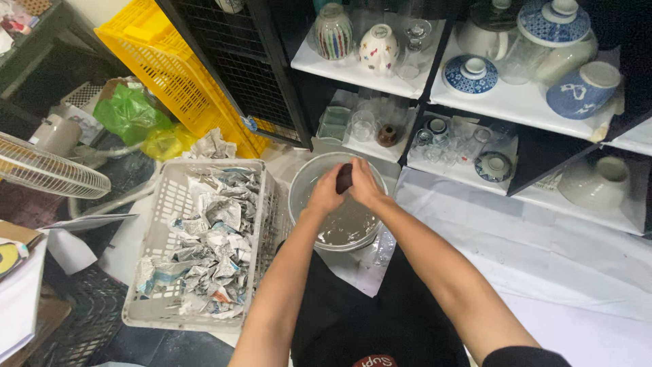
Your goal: The person sits on the floor and wipes a clear glass and a striped ceramic mug with a maroon cloth. The person dips the cloth into a bucket of water, wrings it out, and then wipes each item before placing them back on a nearby shelf.
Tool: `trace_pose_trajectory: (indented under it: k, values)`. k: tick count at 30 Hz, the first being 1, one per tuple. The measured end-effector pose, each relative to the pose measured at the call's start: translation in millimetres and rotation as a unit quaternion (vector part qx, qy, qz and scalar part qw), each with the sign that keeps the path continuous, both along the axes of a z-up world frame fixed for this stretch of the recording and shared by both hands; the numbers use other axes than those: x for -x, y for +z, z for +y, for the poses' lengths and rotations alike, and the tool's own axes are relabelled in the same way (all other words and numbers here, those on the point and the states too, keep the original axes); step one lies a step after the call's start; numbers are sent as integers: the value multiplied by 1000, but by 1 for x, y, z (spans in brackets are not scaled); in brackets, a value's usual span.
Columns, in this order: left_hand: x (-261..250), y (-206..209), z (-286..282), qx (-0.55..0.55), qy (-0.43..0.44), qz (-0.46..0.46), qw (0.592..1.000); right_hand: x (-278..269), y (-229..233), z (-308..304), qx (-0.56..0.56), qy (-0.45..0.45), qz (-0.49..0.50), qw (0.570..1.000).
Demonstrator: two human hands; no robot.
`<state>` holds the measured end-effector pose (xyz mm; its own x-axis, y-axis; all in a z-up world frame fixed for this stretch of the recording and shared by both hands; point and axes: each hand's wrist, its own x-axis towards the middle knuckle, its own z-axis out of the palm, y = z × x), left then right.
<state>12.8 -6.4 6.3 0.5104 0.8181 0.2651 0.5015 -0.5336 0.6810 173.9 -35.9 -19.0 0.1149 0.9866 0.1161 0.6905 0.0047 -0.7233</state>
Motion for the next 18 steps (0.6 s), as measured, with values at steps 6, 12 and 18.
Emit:
trace_pose_trajectory:
  k: [6, 12, 18]
  values:
    - [-9, -26, 16, 176, 108, -53, 977, 8, -10, 15, -85, 28, 141, 986]
    - [-13, -31, 19, 372, 105, -320, 865, 7, 0, 15, -30, 32, 168, 985]
    - [-10, 8, 15, 518, 138, -302, 789, -12, 25, 11, 94, 158, 344, 921]
